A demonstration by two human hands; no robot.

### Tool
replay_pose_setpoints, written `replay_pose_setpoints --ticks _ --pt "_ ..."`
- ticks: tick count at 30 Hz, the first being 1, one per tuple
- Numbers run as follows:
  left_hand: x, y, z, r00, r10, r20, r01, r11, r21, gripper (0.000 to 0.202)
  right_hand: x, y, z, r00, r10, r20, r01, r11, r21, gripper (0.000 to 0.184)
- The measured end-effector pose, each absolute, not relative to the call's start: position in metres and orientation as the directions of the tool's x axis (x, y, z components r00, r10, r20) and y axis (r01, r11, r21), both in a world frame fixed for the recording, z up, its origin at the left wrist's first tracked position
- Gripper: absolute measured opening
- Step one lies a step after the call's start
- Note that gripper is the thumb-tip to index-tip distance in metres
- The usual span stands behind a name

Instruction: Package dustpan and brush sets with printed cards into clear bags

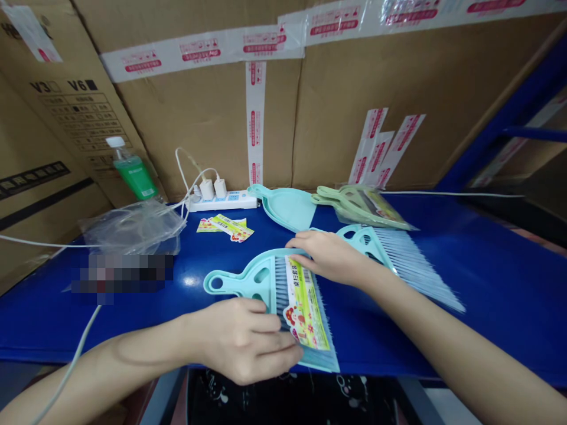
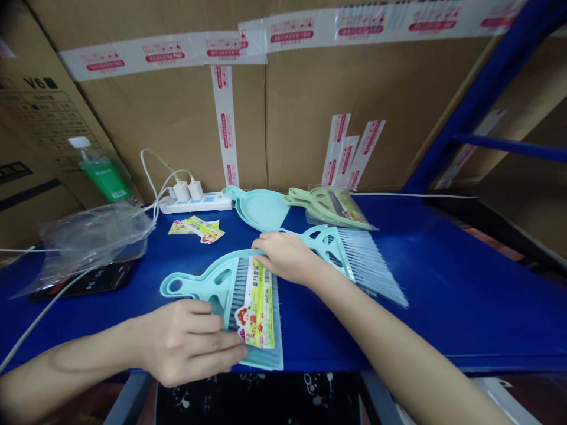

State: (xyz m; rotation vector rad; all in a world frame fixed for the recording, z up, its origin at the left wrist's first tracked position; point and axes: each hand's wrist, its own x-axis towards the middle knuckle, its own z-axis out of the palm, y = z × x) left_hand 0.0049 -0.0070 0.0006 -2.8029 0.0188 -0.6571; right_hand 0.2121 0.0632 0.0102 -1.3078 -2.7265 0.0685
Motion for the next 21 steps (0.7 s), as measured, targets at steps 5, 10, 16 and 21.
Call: replay_pose_setpoints --ticks 5,10,16,21 --pt "0.0043 -0.0069 0.0002 0.91 -0.067 0.408 0.061 -0.954 -0.295 0.017 0.2122 0.0634 0.0101 -0.62 0.781 0.082 0.775 0.625 -0.092 0.02" --pt "0.0044 -0.0073 -0.0002 0.933 -0.042 0.357 0.074 -0.949 -0.306 0.022 0.2129 0.0636 0.0093 -0.632 0.766 0.112 0.762 0.641 -0.086 0.02" --pt "0.0049 -0.0076 -0.0021 0.942 0.004 0.336 0.112 -0.947 -0.302 0.023 0.2111 0.0623 0.0119 -0.611 0.789 0.061 0.784 0.614 -0.089 0.02" --pt "0.0057 -0.0091 -0.0028 0.937 -0.02 0.349 0.115 -0.925 -0.362 0.023 0.2099 0.062 0.0127 -0.602 0.798 0.039 0.793 0.603 -0.086 0.021"
